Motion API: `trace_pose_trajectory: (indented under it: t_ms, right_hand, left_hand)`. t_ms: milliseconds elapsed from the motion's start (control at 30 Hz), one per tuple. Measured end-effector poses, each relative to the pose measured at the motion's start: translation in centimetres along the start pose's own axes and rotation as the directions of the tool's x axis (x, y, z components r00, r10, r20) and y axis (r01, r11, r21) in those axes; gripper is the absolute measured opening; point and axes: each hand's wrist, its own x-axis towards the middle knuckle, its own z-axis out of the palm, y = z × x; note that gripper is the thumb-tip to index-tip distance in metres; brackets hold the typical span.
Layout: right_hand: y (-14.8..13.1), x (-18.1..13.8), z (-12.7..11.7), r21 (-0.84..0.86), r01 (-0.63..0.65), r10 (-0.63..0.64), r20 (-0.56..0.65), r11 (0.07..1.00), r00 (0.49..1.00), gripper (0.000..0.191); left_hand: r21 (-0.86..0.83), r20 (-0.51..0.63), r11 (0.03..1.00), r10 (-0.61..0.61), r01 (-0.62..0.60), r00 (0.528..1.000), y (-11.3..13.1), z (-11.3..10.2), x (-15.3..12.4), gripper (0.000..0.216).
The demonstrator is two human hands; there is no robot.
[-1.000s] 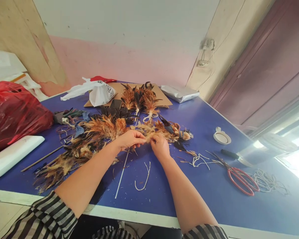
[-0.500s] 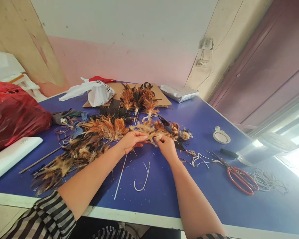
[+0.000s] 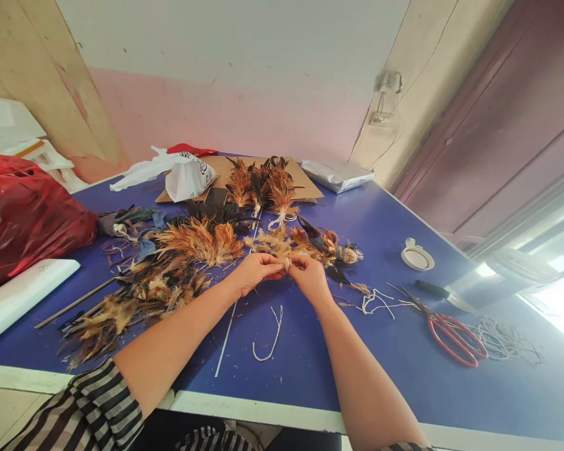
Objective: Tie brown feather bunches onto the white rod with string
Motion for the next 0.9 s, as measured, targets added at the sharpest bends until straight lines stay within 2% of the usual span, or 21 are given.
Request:
trace_pose_trajectory:
  t_ms: [167, 367, 567, 667, 767, 900]
  right_hand:
    - [0.0, 0.1, -0.2, 0.083, -0.008, 0.008, 0.005, 0.997, 1.0, 0.025]
    - [-0.1, 0.0, -0.7, 0.034, -0.056, 0.059, -0.1, 0.998, 0.993, 0.028]
    - [-0.4, -0.3, -0.3, 0.067, -0.042, 0.045, -0.035, 0.997, 0.998, 0.022]
    - [-0.6, -0.4, 0.0, 0.09, -0.03, 0.034, -0.044, 0.995, 0.998, 0.024]
    - [-0.7, -0.6, 0.2, 0.15, 0.0, 0.012, -0.078, 0.989, 0.997, 0.026]
    - [-0.7, -0.8, 0.7, 0.265, -0.01, 0.028, -0.066, 0.964, 0.997, 0.028]
  left_hand:
    - [-0.03, -0.028, 1.0, -0.009, 0.008, 1.0, 0.1, -0.1, 0.1, 0.02]
    - [-0.014, -0.085, 1.0, -0.01, 0.009, 0.996, 0.5, -0.4, 0.1, 0.018]
    - [0.04, -0.106, 0.997, 0.067, -0.063, 0.992, 0.6, -0.4, -0.1, 0.019]
    - [0.033, -0.041, 0.993, 0.116, -0.115, 0.992, 0.6, -0.2, -0.2, 0.023]
    - [-0.034, 0.05, 0.996, 0.09, -0.088, 0.995, 0.5, -0.1, -0.1, 0.026]
    - [-0.116, 0.07, 0.991, 0.071, -0.062, 0.995, 0.2, 0.1, -0.1, 0.026]
